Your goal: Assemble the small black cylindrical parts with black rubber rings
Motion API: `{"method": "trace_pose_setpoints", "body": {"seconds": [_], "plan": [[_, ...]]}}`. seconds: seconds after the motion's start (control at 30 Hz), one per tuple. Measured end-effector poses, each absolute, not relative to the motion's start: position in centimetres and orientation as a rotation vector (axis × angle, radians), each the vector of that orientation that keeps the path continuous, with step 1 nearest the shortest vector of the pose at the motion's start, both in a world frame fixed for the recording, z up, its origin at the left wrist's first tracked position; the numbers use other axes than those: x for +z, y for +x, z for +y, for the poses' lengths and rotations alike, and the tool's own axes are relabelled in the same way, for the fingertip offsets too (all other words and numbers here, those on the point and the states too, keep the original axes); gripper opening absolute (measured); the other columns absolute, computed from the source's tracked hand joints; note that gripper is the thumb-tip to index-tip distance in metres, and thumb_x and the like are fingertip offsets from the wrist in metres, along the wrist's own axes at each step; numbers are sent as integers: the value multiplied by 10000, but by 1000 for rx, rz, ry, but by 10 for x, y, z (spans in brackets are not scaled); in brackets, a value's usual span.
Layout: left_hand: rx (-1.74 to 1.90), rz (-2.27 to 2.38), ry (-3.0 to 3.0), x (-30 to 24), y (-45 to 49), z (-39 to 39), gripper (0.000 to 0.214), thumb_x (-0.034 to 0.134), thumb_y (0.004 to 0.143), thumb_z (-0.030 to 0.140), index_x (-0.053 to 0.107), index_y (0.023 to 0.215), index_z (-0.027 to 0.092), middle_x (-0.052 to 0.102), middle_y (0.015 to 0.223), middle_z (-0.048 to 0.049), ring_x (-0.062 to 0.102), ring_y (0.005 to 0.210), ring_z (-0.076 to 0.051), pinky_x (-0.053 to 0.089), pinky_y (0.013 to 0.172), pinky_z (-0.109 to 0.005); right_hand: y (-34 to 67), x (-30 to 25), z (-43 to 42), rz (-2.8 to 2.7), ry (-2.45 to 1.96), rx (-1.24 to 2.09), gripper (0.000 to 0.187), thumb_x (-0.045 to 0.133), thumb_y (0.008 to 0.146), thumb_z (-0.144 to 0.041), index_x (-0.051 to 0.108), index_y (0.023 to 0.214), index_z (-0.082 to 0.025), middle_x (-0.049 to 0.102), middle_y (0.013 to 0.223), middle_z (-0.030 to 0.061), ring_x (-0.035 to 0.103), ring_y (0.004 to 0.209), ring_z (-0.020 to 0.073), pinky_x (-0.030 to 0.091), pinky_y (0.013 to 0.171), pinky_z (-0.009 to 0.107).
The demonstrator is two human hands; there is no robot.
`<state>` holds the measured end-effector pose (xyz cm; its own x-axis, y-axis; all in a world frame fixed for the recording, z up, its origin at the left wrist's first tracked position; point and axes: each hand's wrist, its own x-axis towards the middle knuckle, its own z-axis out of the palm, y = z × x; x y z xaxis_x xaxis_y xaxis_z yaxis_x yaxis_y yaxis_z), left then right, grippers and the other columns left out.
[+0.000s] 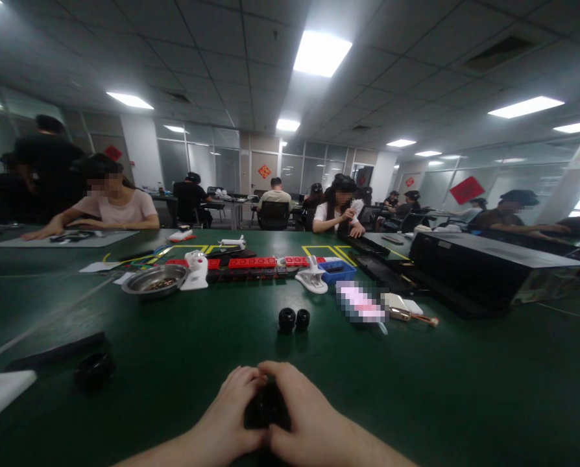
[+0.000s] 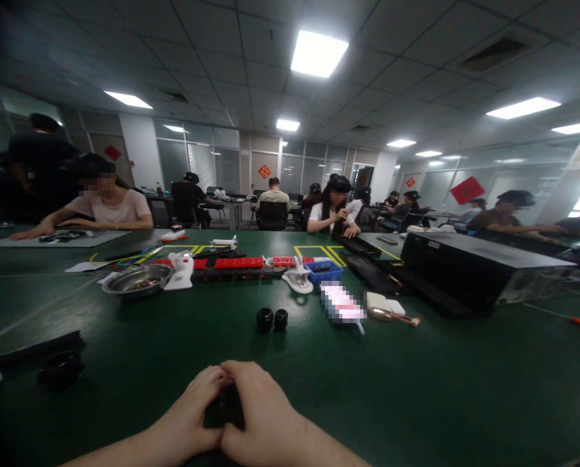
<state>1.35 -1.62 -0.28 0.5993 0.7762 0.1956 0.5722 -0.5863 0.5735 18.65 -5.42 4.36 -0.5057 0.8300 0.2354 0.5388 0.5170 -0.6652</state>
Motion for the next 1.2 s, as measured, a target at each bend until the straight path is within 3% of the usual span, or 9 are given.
{"method": "trace_pose_setpoints", "body": {"seconds": [0.13,0.2,0.33,0.5,0.63,0.77,0.87,1.0,1.2], "plan": [[611,1053,2380,-1,13,-17,406,704,596,352,580,953,202,556,1023,-68,500,959,-269,402,873,-398,185,39,-51,-2129,-1301,647,765,715,580,-299,389,1257,-159,477,1226,101,447,1104,245,352,944,345],[622,1064,2372,0,14,-18,399,707,592,353,581,943,215,558,1015,-58,505,947,-261,412,854,-385,182,37,-49,-2097,-1375,631,723,738,560,-327,437,1197,-163,522,1135,89,484,1030,241,386,890,343],[614,1083,2356,2,16,-19,405,671,565,214,574,958,203,557,1013,-59,502,960,-257,398,875,-384,181,41,-51,-2142,-1296,661,428,627,630,-186,506,1040,-176,555,1005,52,518,930,201,415,818,301],[566,1087,2354,2,15,-17,408,664,591,231,561,984,183,554,1008,-69,500,952,-260,396,868,-402,185,48,-56,-2194,-1075,768,561,529,597,-62,453,1142,-171,528,1105,60,502,1002,181,387,871,274],[617,1088,2386,-2,14,-16,409,709,564,250,572,945,191,547,1019,-62,490,964,-259,385,880,-394,183,44,-53,-2101,-1318,610,434,645,613,-211,506,1021,-164,557,980,58,509,898,204,406,793,313],[617,1108,2387,-4,16,-17,403,722,551,260,582,924,197,551,1004,-57,495,947,-257,399,858,-384,180,40,-50,-2082,-1474,536,433,697,593,-344,515,950,-179,570,901,46,511,824,213,408,727,325],[606,1090,2380,-2,16,-17,405,707,559,236,573,940,198,551,1010,-57,494,951,-254,398,860,-376,182,43,-51,-2166,-1387,572,346,633,626,-234,518,947,-182,571,896,38,515,817,196,406,730,299],[606,1052,2379,1,14,-17,383,688,600,252,565,959,201,551,1023,-59,487,970,-254,385,879,-380,186,51,-53,-2259,-1212,633,452,564,601,-108,498,1044,-175,554,998,46,499,915,186,382,814,275],[589,1058,2373,1,13,-17,375,702,609,348,579,938,215,550,1012,-52,501,935,-249,402,854,-380,182,42,-51,-2161,-1424,488,501,726,576,-412,524,980,-196,551,940,38,491,851,214,380,741,320]]}}
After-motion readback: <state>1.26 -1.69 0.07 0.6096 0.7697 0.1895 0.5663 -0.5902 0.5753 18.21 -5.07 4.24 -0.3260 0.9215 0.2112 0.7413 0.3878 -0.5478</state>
